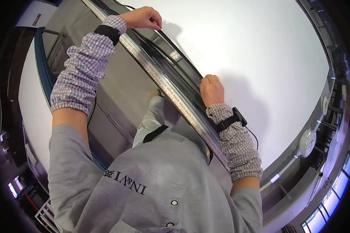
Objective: The person places a large white sheet onto a glass table and secures it with tape. They then retrieve a bundle of black cables, measure and cut a length, and attach it to the edge of the sheet. Finally, they use a hammer to secure the assembly.
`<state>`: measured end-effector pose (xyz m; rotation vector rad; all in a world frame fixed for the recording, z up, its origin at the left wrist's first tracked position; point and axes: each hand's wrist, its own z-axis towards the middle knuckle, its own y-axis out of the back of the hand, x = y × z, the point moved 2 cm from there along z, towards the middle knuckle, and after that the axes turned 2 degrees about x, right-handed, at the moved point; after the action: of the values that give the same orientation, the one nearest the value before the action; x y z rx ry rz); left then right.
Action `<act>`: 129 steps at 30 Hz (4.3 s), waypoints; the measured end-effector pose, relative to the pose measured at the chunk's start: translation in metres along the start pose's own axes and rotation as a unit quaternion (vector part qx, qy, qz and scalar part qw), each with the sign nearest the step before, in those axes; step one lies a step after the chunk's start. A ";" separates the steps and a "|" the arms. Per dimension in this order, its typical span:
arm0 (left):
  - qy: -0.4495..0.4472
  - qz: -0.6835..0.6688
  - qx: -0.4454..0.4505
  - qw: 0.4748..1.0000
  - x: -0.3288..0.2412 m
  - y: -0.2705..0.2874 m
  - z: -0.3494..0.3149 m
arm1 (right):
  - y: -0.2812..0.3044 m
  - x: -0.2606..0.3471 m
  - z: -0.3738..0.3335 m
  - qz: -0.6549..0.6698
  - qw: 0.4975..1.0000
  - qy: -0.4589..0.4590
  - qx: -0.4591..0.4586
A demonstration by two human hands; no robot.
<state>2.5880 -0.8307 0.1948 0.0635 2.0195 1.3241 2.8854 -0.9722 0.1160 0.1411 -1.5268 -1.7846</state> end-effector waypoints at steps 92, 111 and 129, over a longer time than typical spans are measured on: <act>0.047 -0.015 0.038 0.998 0.104 0.117 -0.002 | 0.000 0.007 0.021 -0.021 0.998 -0.055 0.010; 0.005 0.001 0.035 0.999 -0.048 0.197 -0.034 | 0.081 0.074 0.104 -0.005 0.999 0.012 -0.053; 0.034 0.146 -0.030 0.988 0.022 0.321 -0.079 | 0.117 0.114 0.136 -0.002 0.999 -0.018 -0.044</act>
<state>2.4211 -0.7317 0.4638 0.2990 2.0844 1.5860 2.7880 -0.9309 0.3002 0.0699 -1.4708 -1.8630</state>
